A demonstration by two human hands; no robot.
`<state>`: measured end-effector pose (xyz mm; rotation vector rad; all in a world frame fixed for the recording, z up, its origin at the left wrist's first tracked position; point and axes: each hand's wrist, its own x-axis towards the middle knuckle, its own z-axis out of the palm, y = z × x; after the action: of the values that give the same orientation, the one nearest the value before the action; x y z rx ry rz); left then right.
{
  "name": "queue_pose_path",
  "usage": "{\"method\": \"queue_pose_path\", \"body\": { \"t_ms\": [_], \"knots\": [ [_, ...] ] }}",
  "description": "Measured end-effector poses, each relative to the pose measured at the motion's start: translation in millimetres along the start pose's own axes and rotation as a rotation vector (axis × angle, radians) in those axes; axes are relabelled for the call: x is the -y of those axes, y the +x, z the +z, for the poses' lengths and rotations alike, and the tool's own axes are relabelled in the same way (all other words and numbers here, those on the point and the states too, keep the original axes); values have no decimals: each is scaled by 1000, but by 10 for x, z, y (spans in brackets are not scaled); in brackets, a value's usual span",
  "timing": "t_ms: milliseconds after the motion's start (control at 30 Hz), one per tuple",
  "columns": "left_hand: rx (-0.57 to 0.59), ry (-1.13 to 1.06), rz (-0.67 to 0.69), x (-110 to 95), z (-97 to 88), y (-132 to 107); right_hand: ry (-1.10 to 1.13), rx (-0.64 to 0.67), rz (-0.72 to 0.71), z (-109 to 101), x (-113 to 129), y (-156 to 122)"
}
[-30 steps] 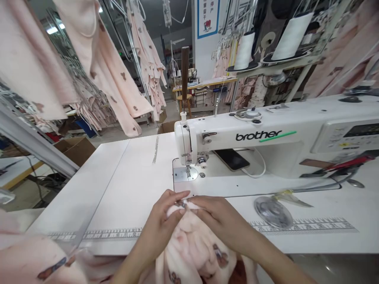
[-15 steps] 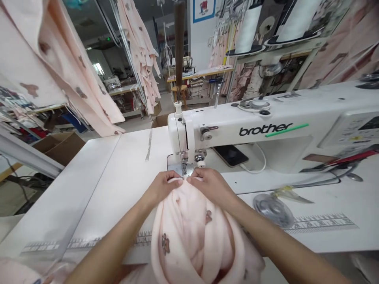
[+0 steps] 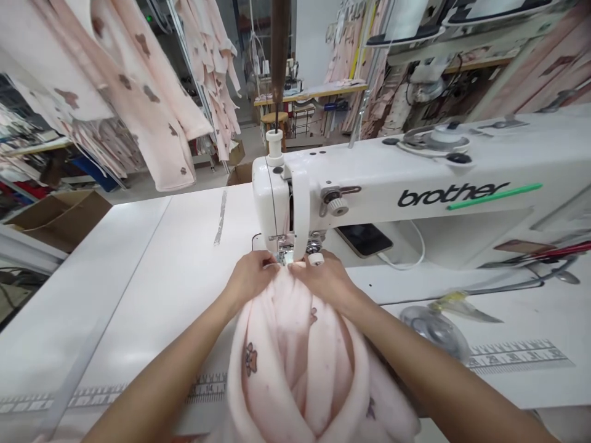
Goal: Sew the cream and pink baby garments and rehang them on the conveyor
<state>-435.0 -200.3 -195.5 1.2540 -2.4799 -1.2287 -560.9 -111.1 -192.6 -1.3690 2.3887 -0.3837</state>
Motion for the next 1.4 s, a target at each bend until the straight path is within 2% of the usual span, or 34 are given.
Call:
{"method": "queue_pose_path", "body": {
  "t_ms": [400,833,1400],
  "knots": [
    [-45,67,-9,-5,68,31,12,-50,-6,26,-39,-2],
    [-77,94,56,36,69,86,45,-94,-82,-29,-6,-15],
    [-126,118,67,5,86,117,33,-86,-34,39,-28,38]
  ]
}}
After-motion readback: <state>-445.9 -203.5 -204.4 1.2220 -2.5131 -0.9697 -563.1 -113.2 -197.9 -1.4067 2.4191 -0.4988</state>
